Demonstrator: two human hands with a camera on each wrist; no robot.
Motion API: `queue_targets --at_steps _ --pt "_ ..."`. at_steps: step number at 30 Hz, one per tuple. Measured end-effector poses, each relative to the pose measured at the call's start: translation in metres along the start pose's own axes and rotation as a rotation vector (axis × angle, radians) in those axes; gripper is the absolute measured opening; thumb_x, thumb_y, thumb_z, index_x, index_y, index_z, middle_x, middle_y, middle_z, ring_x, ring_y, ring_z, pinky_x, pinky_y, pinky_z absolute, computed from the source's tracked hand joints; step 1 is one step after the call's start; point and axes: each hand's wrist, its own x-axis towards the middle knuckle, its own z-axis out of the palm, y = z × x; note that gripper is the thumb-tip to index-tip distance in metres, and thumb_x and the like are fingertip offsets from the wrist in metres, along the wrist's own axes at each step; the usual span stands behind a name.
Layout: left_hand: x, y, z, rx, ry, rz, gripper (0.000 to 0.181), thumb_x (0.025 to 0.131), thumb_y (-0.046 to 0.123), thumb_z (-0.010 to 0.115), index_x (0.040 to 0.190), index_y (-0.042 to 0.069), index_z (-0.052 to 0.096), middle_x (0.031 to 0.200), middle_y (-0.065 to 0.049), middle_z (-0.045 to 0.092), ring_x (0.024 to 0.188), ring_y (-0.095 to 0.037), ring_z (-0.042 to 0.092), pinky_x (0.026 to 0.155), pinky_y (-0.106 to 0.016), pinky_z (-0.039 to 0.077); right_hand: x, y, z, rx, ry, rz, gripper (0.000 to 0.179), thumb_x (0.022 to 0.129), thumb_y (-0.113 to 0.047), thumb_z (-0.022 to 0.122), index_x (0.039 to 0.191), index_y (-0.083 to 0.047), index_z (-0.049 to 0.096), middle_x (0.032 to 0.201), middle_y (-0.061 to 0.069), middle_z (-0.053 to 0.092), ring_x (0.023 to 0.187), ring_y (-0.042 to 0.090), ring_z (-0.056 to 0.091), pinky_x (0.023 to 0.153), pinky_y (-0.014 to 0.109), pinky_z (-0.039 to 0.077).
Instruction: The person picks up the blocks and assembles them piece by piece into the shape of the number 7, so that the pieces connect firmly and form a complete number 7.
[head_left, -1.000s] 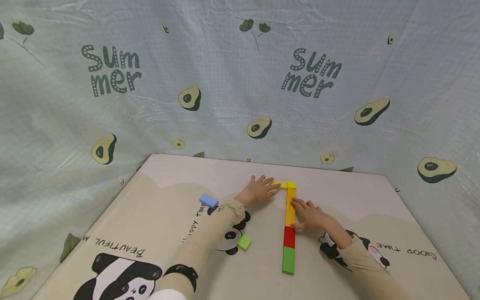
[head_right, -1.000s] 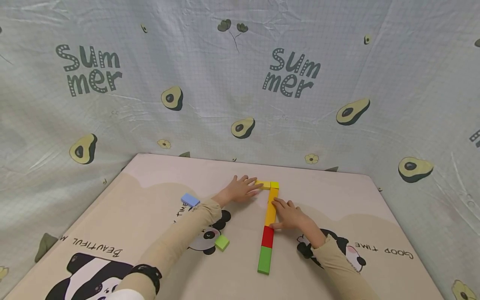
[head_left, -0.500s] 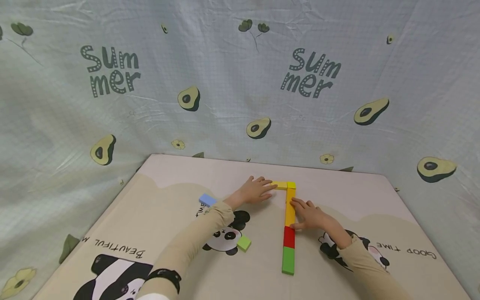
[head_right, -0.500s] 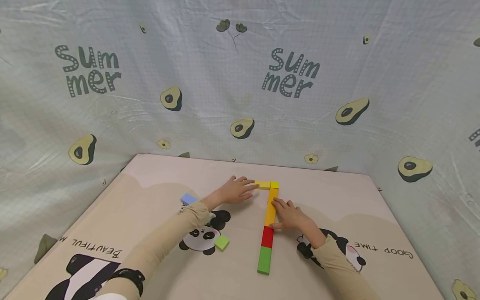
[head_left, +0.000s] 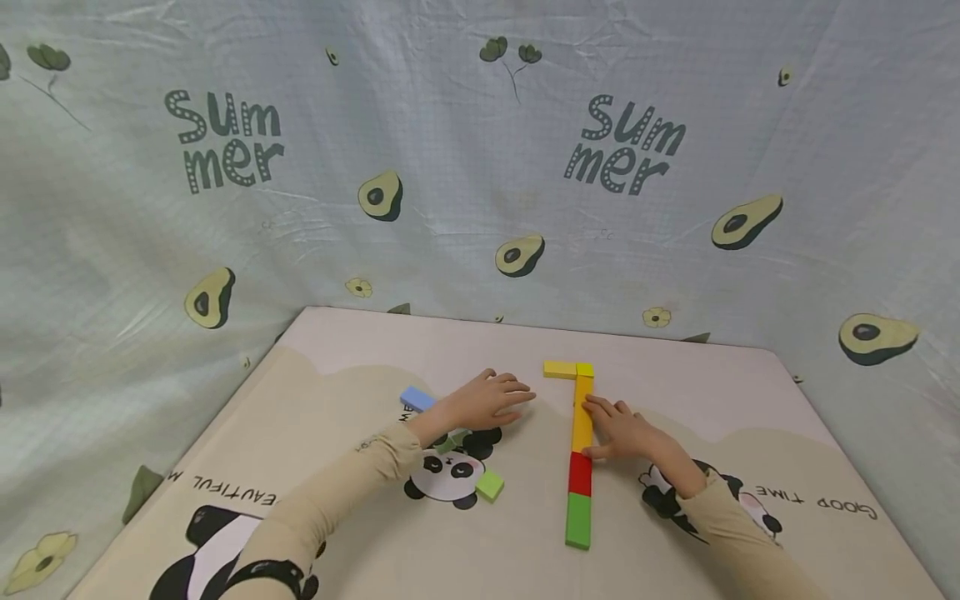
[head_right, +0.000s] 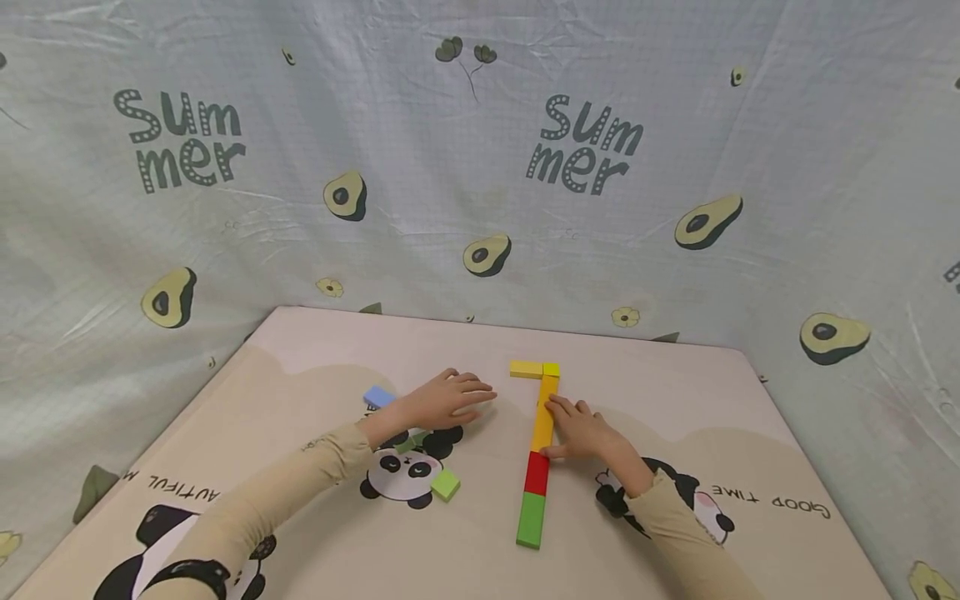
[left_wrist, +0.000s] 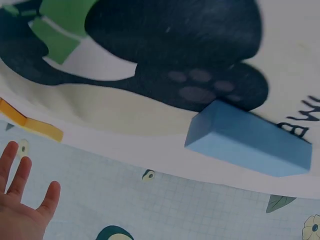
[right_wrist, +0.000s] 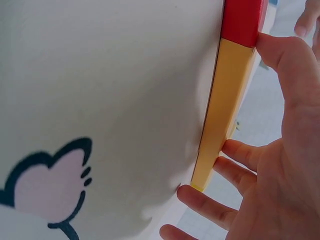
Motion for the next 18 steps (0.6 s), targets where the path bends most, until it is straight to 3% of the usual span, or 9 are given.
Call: queue_targets --at_steps 8,18 --pt "-0.027 0.013 -0.008 -0.029 0.058 0.093 0.036 0.091 0.030 0.049 0.123 0.015 0.053 0.118 0.001 0.058 0.112 -0.016 0.050 0.091 -0.040 0.039 0.000 0.000 0.000 -0.011 0.003 -0.005 0.081 0.077 -0.048 0.062 0.133 0.002 0.033 0.141 0.020 0.029 0.112 0.042 0.039 0.081 0.063 0.037" --pt "-0.058 0.025 -0.010 0.052 0.085 0.190 0.033 0.091 0.031 0.048 0.120 0.017 0.056 0.109 0.005 0.060 0.106 -0.013 0.052 0.087 -0.033 0.040 0.001 0.001 0.000 -0.028 0.012 -0.012 0.081 0.076 -0.049 0.062 0.133 0.001 0.034 0.141 0.019 0.029 0.111 0.040 0.039 0.080 0.060 0.038"
